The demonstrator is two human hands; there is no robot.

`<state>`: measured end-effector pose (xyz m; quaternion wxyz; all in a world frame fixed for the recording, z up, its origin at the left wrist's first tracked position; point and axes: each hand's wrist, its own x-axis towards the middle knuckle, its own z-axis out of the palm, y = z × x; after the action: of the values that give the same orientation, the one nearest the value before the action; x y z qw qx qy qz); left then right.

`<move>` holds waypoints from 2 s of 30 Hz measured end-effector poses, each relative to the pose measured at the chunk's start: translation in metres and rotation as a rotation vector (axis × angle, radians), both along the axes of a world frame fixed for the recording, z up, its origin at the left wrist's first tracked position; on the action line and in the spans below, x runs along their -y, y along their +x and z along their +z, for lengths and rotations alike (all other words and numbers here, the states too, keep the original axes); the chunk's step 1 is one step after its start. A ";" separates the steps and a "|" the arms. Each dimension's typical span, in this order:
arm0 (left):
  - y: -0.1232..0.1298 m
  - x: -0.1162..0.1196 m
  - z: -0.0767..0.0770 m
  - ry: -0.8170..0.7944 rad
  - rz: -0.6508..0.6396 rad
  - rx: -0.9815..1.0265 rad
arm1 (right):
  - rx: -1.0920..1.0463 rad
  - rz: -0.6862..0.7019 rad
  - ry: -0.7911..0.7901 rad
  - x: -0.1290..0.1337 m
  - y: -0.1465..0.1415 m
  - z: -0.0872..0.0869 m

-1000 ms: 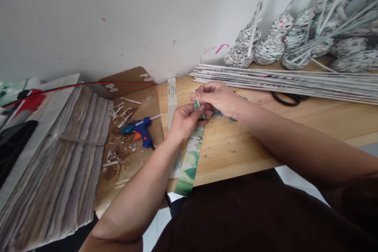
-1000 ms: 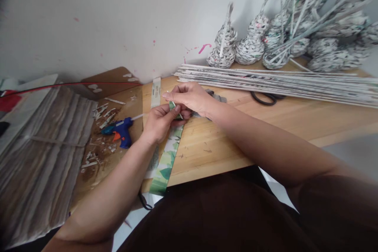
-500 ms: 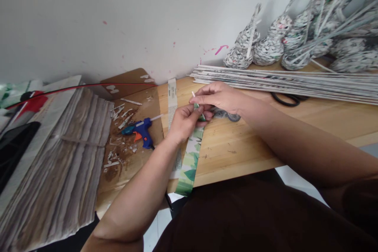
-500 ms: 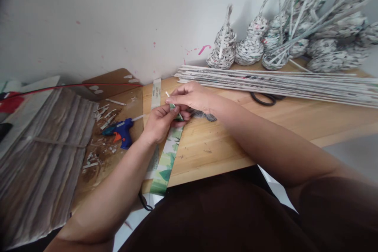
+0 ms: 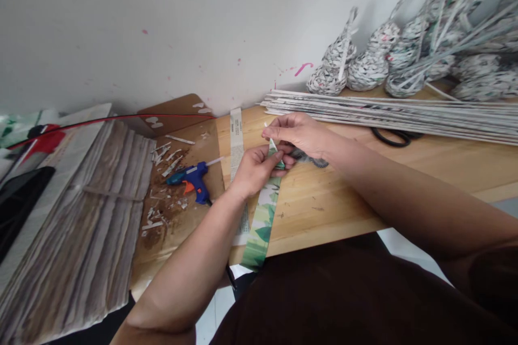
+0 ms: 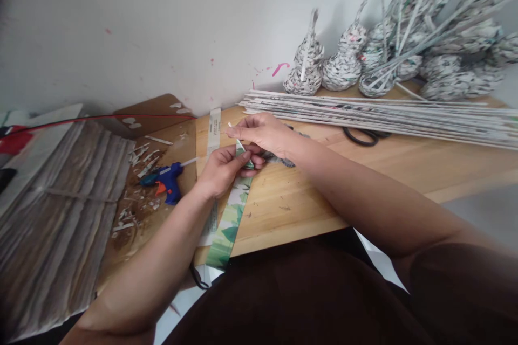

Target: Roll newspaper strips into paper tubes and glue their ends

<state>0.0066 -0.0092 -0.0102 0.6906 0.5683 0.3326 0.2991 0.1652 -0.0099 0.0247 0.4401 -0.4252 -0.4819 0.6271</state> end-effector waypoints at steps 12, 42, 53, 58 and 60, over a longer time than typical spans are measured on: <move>0.003 0.003 0.004 0.003 0.047 -0.067 | 0.005 -0.222 0.012 -0.005 -0.003 -0.002; 0.002 0.000 0.001 -0.055 0.066 -0.046 | 0.069 -0.166 0.017 -0.009 0.002 -0.010; 0.003 0.000 -0.001 -0.067 0.080 -0.019 | 0.011 -0.139 -0.021 -0.006 -0.001 -0.007; 0.003 0.001 0.002 -0.051 0.083 -0.043 | 0.009 -0.205 -0.024 -0.008 -0.005 -0.009; 0.003 0.000 0.003 -0.040 0.081 -0.044 | 0.003 -0.144 -0.007 -0.007 -0.002 -0.010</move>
<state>0.0093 -0.0095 -0.0077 0.6817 0.5470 0.3761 0.3075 0.1630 -0.0030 0.0147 0.4820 -0.4614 -0.4483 0.5948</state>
